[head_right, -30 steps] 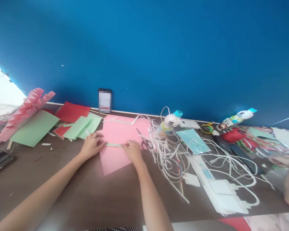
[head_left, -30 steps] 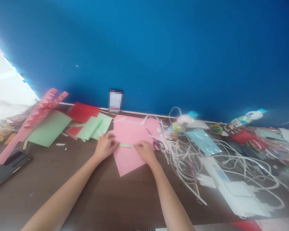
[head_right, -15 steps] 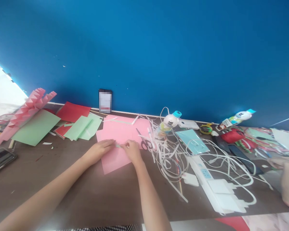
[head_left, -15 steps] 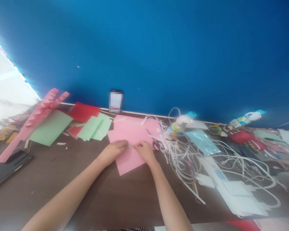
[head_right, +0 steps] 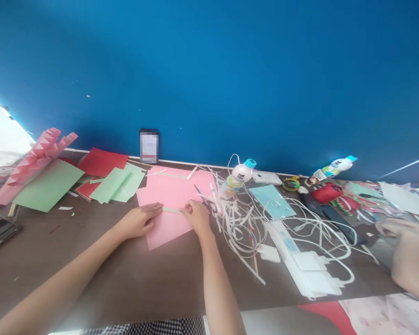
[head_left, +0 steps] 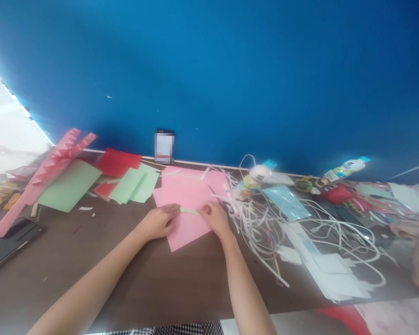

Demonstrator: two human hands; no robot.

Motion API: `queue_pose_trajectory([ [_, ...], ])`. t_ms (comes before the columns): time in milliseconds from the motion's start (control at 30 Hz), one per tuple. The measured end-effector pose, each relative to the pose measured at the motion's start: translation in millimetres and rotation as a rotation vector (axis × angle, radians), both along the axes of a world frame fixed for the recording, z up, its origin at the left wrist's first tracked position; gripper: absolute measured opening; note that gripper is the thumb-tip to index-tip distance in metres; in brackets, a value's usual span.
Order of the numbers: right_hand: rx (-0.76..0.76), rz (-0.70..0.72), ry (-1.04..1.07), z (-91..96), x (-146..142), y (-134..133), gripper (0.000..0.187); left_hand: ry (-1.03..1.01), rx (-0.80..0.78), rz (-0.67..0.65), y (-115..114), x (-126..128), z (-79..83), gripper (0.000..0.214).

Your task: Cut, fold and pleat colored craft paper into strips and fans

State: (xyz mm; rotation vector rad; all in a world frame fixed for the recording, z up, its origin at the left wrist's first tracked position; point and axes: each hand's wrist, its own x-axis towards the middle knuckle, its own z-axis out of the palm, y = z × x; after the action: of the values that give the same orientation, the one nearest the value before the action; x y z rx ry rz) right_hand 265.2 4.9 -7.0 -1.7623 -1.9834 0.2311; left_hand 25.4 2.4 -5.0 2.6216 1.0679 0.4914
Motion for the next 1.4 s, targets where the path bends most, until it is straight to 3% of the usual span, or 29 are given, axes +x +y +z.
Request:
queue_pose_trajectory([
  [100, 0.162, 0.022, -0.088, 5.5, -7, -7, 0.012, -0.001, 0.023, -0.028, 1, -1, -2.2, 0.049],
  [167, 0.253, 0.149, -0.125, 6.3, -18, -12, 0.012, -0.017, 0.03, -0.04, 1, -1, -3.6, 0.049],
  [267, 0.23, 0.45, -0.196, 3.9, -33, -15, 0.017, -0.061, 0.034, -0.056, 3, -1, -5.5, 0.049],
  [333, 0.193, 0.512, -0.242, 1.6, -37, -14, 0.019, -0.093, 0.037, -0.056, 3, -1, -7.0, 0.047],
  [567, 0.188, 0.502, -0.257, -1.2, -34, -12, 0.021, -0.234, 0.045, 0.057, 7, 0, -11.6, 0.029],
  [833, 0.184, 0.358, 0.08, 6.8, -27, -10, 0.015, -0.459, 0.073, 0.153, 12, -9, -17.1, 0.023],
  [1033, -0.022, 0.193, 0.382, 4.5, -15, -5, 0.016, -0.658, -0.196, 0.372, 10, -9, -13.0, 0.023],
  [1200, -0.072, 0.181, 0.548, 8.7, -15, -6, 0.016, -0.694, -0.417, 0.346, 17, -11, -6.6, 0.026],
  [1400, -0.166, 0.192, 0.628, 10.3, -13, -3, 0.018, -0.814, -0.438, 0.391, 21, -13, -5.3, 0.026],
])
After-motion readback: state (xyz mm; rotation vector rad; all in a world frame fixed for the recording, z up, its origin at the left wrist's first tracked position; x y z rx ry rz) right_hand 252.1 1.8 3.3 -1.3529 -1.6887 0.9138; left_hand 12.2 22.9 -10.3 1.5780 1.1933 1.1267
